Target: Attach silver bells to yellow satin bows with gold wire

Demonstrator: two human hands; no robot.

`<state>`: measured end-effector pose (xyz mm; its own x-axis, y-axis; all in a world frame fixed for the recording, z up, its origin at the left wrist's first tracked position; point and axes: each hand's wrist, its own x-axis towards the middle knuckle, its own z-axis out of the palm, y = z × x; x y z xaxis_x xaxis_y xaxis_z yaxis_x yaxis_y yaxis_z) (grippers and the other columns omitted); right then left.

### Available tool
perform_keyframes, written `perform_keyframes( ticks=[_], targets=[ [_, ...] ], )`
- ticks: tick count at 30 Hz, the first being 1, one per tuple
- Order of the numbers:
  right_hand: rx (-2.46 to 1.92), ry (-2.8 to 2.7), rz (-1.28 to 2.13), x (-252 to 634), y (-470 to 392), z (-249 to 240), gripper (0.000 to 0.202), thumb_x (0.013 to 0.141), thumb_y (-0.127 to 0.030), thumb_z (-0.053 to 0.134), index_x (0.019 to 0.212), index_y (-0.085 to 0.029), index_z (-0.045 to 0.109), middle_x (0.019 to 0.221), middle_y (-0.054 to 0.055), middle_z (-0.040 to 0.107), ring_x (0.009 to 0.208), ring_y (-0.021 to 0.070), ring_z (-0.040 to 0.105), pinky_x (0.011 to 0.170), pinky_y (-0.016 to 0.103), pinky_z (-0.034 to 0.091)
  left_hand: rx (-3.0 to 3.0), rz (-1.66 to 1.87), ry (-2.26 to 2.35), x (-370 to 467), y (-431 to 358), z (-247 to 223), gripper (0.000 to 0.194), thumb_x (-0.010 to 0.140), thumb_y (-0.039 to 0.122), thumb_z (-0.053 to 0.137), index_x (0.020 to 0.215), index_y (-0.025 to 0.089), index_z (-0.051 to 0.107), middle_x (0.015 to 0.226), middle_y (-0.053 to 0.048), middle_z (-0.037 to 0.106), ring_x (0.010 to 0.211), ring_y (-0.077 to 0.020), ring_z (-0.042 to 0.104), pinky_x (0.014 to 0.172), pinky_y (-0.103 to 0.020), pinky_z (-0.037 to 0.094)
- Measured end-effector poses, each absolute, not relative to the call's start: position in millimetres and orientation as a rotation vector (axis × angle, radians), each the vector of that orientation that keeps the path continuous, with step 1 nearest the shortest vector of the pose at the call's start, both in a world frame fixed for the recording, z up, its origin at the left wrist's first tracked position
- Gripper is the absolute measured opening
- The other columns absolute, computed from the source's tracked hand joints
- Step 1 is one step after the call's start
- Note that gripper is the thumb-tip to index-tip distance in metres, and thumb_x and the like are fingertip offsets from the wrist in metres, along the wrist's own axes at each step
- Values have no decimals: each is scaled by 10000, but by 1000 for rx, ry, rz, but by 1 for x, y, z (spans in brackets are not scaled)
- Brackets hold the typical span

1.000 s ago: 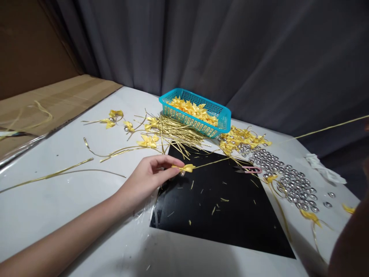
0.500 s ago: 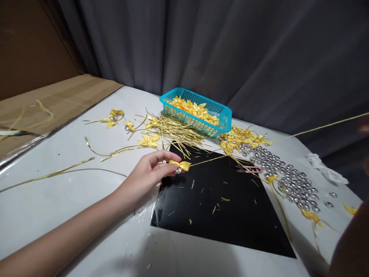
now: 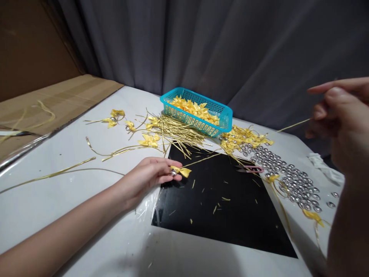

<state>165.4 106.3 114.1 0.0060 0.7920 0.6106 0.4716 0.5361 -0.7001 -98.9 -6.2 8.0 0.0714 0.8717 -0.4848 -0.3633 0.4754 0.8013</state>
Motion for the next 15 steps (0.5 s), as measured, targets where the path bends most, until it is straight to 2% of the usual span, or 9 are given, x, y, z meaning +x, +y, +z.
perform_keyframes(
  ticks=[4, 8, 12, 15],
  targets=[
    [-1191, -1517, 383, 166, 115, 112, 121, 787, -130, 597, 824, -145, 711, 520, -8, 450, 460, 39, 443, 420, 223, 293, 547, 923, 1121, -100, -6, 8, 155, 728, 76, 629, 845, 131, 715, 775, -65, 747, 769, -119, 686, 736, -176, 514],
    [-1252, -1477, 401, 166, 120, 111, 104, 794, -127, 602, 816, -129, 703, 502, -21, 446, 443, 27, 434, 433, 227, 304, 558, 906, 1118, -100, -6, 8, 99, 680, 127, 729, 777, 139, 714, 697, -37, 725, 680, -98, 661, 720, -176, 509],
    [-1278, -1502, 405, 164, 117, 110, 99, 798, -135, 607, 839, -118, 696, 502, -30, 449, 433, 22, 428, 442, 239, 308, 584, 944, 1158, -99, -6, 7, 70, 700, 188, 726, 734, 129, 706, 689, -30, 697, 622, -81, 614, 662, -187, 492],
    [-1202, -1535, 378, 166, 115, 110, 118, 821, -186, 598, 867, -149, 700, 542, -24, 448, 449, 19, 431, 438, 230, 322, 611, 962, 1191, -98, -5, 6, 157, 708, 180, 716, 848, 123, 675, 679, -31, 686, 625, -82, 600, 623, -189, 462]
  ],
)
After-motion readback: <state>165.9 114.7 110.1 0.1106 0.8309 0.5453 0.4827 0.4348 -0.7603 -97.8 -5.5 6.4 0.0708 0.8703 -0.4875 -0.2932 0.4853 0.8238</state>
